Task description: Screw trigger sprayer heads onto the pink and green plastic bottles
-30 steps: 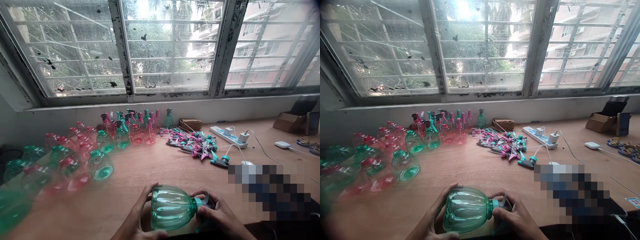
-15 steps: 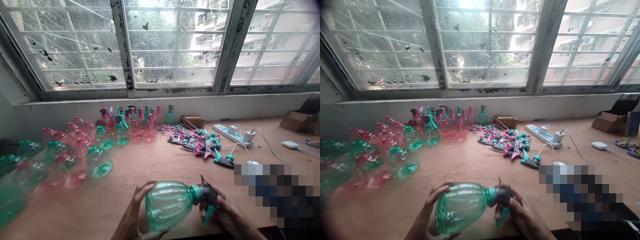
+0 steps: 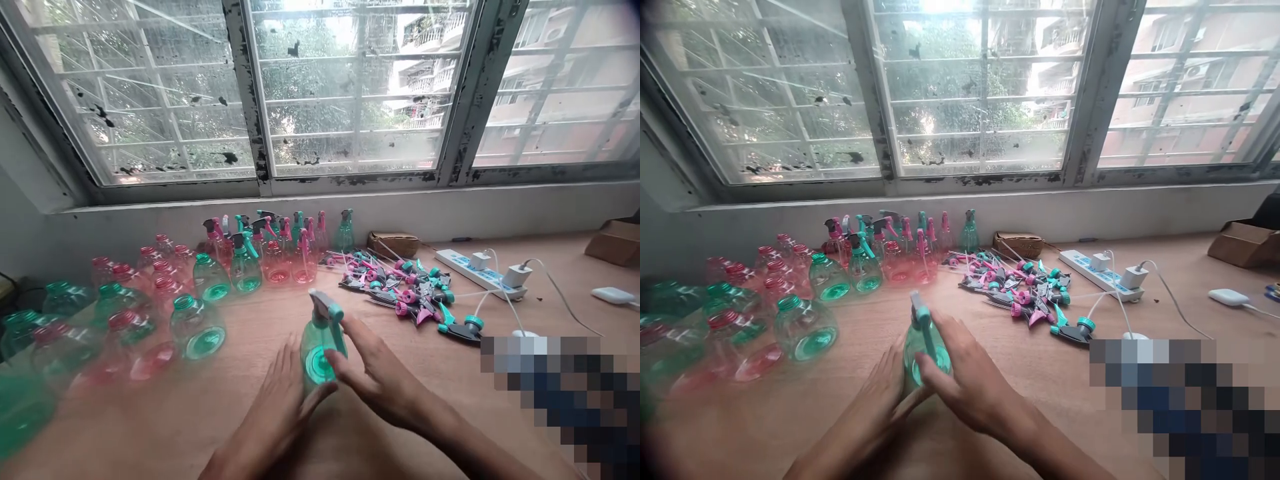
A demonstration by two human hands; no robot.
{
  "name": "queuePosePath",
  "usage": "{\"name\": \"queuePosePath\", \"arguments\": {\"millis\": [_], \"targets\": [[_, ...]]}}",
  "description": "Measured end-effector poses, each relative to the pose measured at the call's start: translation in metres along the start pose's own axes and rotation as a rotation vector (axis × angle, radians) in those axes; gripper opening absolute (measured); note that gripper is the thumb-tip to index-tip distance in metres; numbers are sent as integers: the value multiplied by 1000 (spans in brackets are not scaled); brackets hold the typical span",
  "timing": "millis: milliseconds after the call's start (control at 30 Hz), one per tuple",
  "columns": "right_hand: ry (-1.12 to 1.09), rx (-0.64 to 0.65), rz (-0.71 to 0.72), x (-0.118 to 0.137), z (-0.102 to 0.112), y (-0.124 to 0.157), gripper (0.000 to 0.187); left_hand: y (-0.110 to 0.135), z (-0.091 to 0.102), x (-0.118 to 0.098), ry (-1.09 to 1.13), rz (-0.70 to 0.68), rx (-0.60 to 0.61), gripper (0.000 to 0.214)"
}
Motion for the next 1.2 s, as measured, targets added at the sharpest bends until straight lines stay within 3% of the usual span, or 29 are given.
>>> {"name": "queuePosePath", "arguments": {"millis": [67,133,267,367,433,500,600,733,833,1033,1133,1200], "targets": [[78,-64,62,-17,-5,-13,49,-12,-5,10,-96,-21,-11,86],[207,-99,122,-38,-13,-26,59,-24,-11,22,-193,-52,37,92],[386,-129,70,-83,-25,-63,76,-59,-9,39,-261,-184,160,112],[510,-183,19,-105,-30,-95,77,-101,9,45,-293,-223,49,93],[556,-205,4,-115,-36,-114,73,-130,23,42,-336,-231,-93,73],[603,-226,-10,-124,-43,-128,71,-156,34,35,-382,-259,-226,67],[666,-261,-30,-135,-50,-138,65,-192,44,29,-469,-287,-338,64],[706,-233,4,-141,-53,-139,69,-228,53,44,-610,-170,-432,43],[717,-177,51,-143,-50,-134,83,-239,52,58,-674,-96,-431,35],[704,-65,119,-138,-35,-112,103,-230,48,66,-734,-51,-379,33],[663,17,225,-113,-30,-93,94,-226,50,62,-748,-60,-342,33],[621,80,335,-88,-27,-76,75,-222,52,58,-745,-68,-308,33]]}}
Point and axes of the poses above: each hand's wrist, its own y-axis away from the middle knuckle, its own z-axis out of the back of the hand, x = y × z, the point moved 9 cm from there along -y, towards the middle knuckle, and after that the axes turned 15 degrees about -x, right-handed, at the moved point
